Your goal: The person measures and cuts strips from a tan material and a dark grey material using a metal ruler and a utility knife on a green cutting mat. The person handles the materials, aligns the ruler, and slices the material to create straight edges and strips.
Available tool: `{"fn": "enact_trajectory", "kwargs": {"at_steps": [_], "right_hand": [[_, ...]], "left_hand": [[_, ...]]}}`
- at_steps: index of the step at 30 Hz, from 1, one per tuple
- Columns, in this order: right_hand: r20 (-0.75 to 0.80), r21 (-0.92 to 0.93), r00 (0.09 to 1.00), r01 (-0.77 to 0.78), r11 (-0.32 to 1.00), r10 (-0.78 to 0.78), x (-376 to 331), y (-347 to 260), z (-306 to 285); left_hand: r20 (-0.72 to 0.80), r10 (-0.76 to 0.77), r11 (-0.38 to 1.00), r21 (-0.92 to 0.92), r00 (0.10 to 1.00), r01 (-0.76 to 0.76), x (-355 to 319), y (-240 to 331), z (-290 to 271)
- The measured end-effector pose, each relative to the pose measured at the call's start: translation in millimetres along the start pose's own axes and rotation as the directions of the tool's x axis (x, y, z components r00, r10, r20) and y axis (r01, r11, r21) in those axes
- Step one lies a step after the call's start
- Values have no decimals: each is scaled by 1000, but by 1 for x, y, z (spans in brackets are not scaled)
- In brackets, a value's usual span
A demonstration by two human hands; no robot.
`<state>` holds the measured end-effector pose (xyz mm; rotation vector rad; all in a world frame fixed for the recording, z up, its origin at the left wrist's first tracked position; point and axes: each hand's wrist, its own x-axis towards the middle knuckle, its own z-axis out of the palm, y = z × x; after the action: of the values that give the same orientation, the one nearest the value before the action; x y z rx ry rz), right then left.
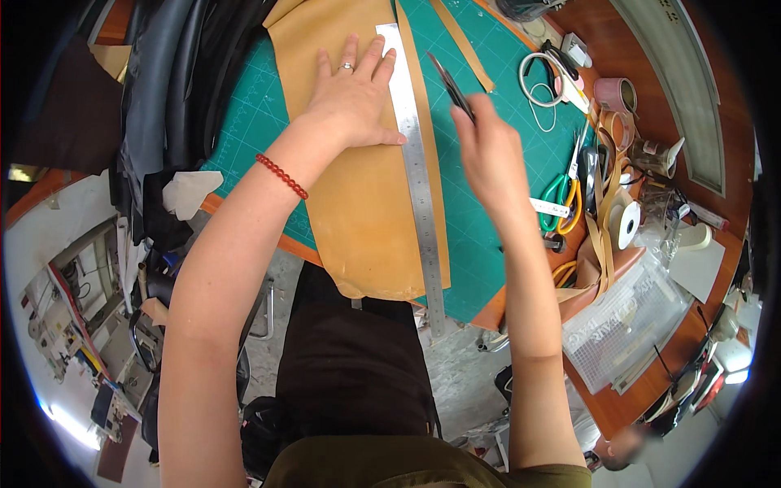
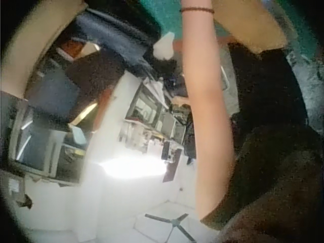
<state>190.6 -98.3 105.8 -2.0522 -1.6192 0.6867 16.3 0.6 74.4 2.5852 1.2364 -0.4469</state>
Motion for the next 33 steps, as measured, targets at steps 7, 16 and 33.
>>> {"fn": "enact_trajectory", "kwargs": {"at_steps": [7, 16, 33], "right_hand": [[-7, -219, 1000, 11, 976, -13, 37, -10, 42], [-55, -268, 997, 34, 963, -50, 29, -8, 55], [74, -389, 997, 48, 920, -21, -77, 2, 41]], "left_hand": [[-3, -3, 1000, 20, 1000, 4, 3, 1, 0], [39, -15, 999, 33, 999, 14, 2, 3, -4], [-163, 129, 985, 135, 978, -107, -25, 21, 42]]}}
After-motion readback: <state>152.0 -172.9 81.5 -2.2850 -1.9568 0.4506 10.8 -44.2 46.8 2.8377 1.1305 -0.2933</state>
